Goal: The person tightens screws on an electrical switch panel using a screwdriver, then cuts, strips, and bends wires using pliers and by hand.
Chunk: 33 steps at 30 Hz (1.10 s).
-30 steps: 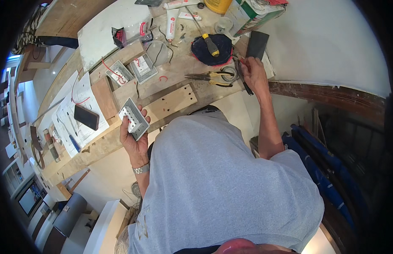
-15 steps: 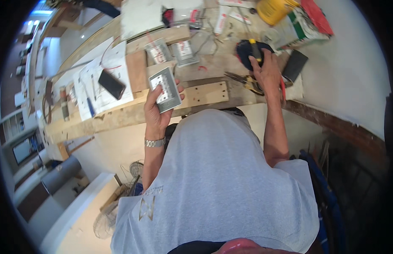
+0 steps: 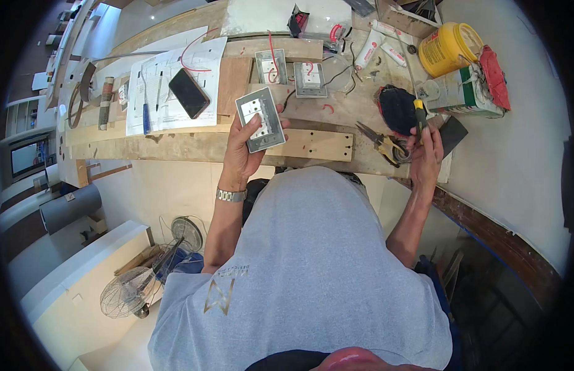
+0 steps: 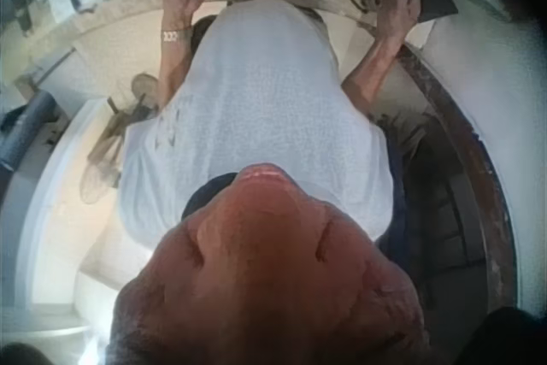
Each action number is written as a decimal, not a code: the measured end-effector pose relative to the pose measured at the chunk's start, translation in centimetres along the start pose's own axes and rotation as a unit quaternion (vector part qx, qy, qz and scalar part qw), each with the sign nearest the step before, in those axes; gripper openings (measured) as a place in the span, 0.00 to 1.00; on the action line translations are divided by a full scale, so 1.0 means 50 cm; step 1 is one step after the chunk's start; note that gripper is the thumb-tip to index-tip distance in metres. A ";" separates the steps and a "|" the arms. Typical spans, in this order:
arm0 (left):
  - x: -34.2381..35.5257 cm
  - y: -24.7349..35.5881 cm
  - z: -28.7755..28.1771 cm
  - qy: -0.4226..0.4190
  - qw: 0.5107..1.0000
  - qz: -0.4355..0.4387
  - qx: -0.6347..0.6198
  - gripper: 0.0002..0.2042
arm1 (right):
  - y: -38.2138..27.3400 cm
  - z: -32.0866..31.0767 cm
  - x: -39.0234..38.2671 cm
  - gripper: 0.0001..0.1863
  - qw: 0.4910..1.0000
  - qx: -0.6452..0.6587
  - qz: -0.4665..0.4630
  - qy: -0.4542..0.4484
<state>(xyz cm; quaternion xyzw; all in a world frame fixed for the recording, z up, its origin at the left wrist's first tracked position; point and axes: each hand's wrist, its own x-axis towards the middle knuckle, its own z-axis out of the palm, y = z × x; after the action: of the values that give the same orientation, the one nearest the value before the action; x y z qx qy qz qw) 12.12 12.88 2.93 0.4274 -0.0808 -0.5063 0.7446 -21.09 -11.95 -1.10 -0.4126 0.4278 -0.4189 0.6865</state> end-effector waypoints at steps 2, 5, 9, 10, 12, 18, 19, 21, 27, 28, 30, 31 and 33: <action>-0.006 -0.006 -0.012 0.006 1.000 0.002 0.004 0.30 | -0.043 0.042 -0.051 0.16 0.998 -0.010 -0.055 -0.043; -0.003 -0.015 -0.031 0.019 1.000 -0.005 0.008 0.30 | -0.093 0.048 -0.079 0.13 0.988 -0.073 -0.017 -0.132; -0.004 -0.041 -0.097 0.051 0.995 -0.024 -0.085 0.28 | -0.068 0.015 -0.094 0.11 0.959 -0.229 0.074 -0.151; 0.002 -0.048 -0.109 0.065 0.991 -0.039 -0.107 0.28 | -0.050 0.033 -0.096 0.10 0.960 -0.224 0.083 -0.147; 0.002 -0.048 -0.119 0.072 0.991 -0.037 -0.102 0.28 | -0.052 0.053 -0.094 0.11 0.937 -0.266 0.124 -0.190; -0.020 -0.030 -0.128 0.083 0.993 -0.007 -0.085 0.28 | -0.070 0.110 -0.143 0.16 0.947 -0.164 0.112 -0.251; -0.021 -0.030 -0.115 0.063 0.993 -0.005 -0.102 0.28 | -0.077 0.110 -0.148 0.16 0.944 -0.176 0.115 -0.254; -0.019 -0.028 -0.095 0.034 0.992 -0.003 -0.120 0.28 | -0.071 0.108 -0.153 0.17 0.944 -0.182 0.104 -0.254; -0.020 -0.029 -0.105 0.021 0.990 -0.016 -0.140 0.27 | -0.054 0.103 -0.171 0.17 0.942 -0.181 0.115 -0.257; -0.019 -0.027 -0.105 0.021 0.990 -0.016 -0.140 0.27 | -0.051 0.100 -0.171 0.16 0.941 -0.178 0.124 -0.259; -0.019 -0.023 -0.102 0.019 0.990 -0.020 -0.135 0.27 | -0.043 0.098 -0.177 0.16 0.945 -0.171 0.121 -0.252; -0.018 -0.022 -0.104 0.019 0.990 -0.020 -0.135 0.27 | -0.041 0.098 -0.180 0.16 0.948 -0.164 0.117 -0.246; -0.014 -0.019 -0.105 0.001 0.992 -0.022 -0.125 0.27 | -0.039 0.097 -0.182 0.16 0.949 -0.161 0.117 -0.243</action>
<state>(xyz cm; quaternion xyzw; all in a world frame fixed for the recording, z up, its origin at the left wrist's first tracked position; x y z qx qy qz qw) 14.05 16.27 -0.78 0.3338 -0.0064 -0.5284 0.7806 -19.58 -3.10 4.34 -0.5542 0.3552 -0.1485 0.7380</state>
